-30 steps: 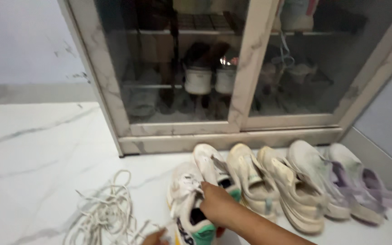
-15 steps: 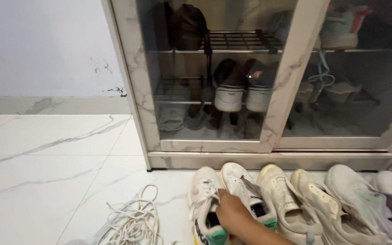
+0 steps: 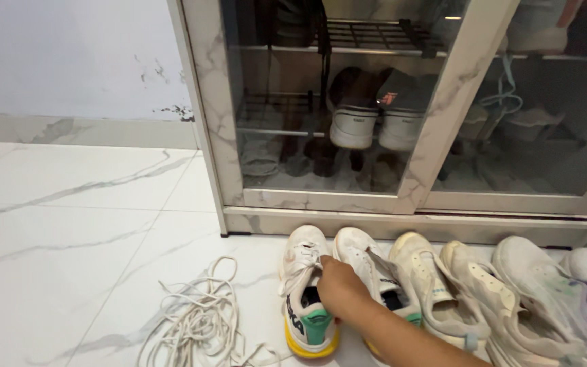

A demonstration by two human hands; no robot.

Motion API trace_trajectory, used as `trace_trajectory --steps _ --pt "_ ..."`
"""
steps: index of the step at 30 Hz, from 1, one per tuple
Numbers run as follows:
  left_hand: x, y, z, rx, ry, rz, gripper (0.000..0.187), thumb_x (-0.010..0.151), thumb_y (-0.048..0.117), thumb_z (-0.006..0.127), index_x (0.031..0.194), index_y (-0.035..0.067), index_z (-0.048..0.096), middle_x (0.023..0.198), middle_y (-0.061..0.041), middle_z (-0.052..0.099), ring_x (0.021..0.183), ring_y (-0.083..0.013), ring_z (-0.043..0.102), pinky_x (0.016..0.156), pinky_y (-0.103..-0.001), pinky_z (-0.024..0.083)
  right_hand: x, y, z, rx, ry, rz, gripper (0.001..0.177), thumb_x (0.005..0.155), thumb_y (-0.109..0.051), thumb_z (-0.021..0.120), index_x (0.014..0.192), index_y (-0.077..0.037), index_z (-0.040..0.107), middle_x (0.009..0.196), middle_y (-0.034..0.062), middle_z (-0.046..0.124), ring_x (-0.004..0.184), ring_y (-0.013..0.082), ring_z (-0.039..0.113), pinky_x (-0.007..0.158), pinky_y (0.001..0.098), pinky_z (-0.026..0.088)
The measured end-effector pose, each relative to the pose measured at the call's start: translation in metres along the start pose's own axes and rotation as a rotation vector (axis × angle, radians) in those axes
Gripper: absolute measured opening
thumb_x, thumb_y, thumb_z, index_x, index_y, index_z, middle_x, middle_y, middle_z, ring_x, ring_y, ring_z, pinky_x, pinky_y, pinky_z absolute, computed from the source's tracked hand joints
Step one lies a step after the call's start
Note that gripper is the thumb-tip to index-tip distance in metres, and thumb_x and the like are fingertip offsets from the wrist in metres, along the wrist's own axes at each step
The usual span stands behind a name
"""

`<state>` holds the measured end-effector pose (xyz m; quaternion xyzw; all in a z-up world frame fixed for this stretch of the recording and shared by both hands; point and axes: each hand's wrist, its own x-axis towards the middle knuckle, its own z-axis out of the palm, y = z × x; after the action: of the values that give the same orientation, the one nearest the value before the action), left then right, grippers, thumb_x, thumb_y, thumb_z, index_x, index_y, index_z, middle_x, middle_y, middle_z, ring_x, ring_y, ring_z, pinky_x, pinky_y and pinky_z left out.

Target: The person removes a white shoelace from a white sneaker, then threads the lace through the eyelets and ties a knot. The action is repeated on a second sneaker. The person works on the floor in front of a glass-front shoe cabinet.

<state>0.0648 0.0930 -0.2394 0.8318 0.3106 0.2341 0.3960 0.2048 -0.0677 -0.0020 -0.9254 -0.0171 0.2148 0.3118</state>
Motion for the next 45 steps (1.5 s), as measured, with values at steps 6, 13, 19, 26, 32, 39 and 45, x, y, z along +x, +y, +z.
trace_trajectory --steps 6,13,19,26,32,39,45 --pt "-0.005 0.023 -0.004 0.101 0.305 0.344 0.013 0.075 0.026 0.072 0.085 0.017 0.072 0.076 -0.005 0.068 0.078 -0.0256 0.065 0.080 -0.046 0.053 -0.026 -0.007 -0.010 -0.319 0.086 -0.145 0.070 0.094 -0.008 0.051 0.160 -0.018 0.030 0.140 0.0210 0.052 0.117 0.0388 0.064 0.096 0.0463 0.054" --pt "-0.017 0.130 -0.090 0.249 0.345 0.453 0.009 0.078 0.023 0.076 0.086 0.018 0.077 0.081 -0.001 0.073 0.080 -0.0262 0.067 0.073 -0.044 0.054 -0.087 0.000 0.007 -0.114 0.008 -1.202 0.065 0.082 0.005 0.052 0.147 -0.001 0.051 0.128 0.0223 0.067 0.120 0.0389 0.059 0.100 0.0465 0.049" --pt "-0.014 0.195 -0.134 0.256 0.346 0.488 0.014 0.079 0.032 0.076 0.086 0.021 0.078 0.083 0.003 0.073 0.086 -0.0240 0.069 0.073 -0.043 0.053 -0.096 -0.015 -0.020 -0.041 -0.003 -0.969 0.018 0.095 -0.010 0.060 0.106 0.000 0.069 0.104 0.0181 0.074 0.101 0.0339 0.068 0.087 0.0430 0.053" --pt "0.002 0.155 -0.145 0.236 0.231 0.300 0.021 0.085 0.038 0.079 0.091 0.018 0.079 0.076 0.000 0.077 0.087 -0.0206 0.072 0.079 -0.039 0.057 -0.060 -0.007 -0.090 0.488 0.185 -0.607 0.021 0.102 -0.020 0.052 0.103 -0.004 0.065 0.086 0.0000 0.071 0.074 0.0164 0.068 0.070 0.0336 0.055" --pt "0.058 0.076 -0.163 -0.341 0.013 0.056 0.029 0.095 0.035 0.067 0.095 0.008 0.076 0.078 -0.009 0.078 0.081 -0.0188 0.077 0.082 -0.040 0.059 -0.041 0.024 -0.146 0.761 0.257 -0.446 0.024 0.103 -0.020 0.051 0.098 -0.002 0.066 0.065 0.0065 0.057 0.051 0.0158 0.063 0.050 0.0323 0.052" --pt "0.084 0.050 -0.188 -1.021 0.423 -0.446 0.032 0.099 0.047 0.062 0.097 0.015 0.066 0.093 -0.003 0.073 0.096 -0.0177 0.071 0.093 -0.043 0.053 -0.023 0.063 -0.117 0.303 0.473 -0.391 0.022 0.098 -0.024 0.064 0.093 -0.004 0.072 0.066 0.0103 0.065 0.061 0.0224 0.062 0.060 0.0412 0.052" --pt "0.051 0.086 -0.176 -1.344 0.404 -0.450 0.036 0.102 0.056 0.059 0.098 0.021 0.057 0.106 0.002 0.068 0.109 -0.0168 0.065 0.102 -0.046 0.049 -0.048 0.091 -0.073 -0.265 0.269 -0.417 0.023 0.093 -0.032 0.065 0.099 -0.014 0.078 0.093 0.0144 0.075 0.088 0.0336 0.070 0.080 0.0476 0.054"
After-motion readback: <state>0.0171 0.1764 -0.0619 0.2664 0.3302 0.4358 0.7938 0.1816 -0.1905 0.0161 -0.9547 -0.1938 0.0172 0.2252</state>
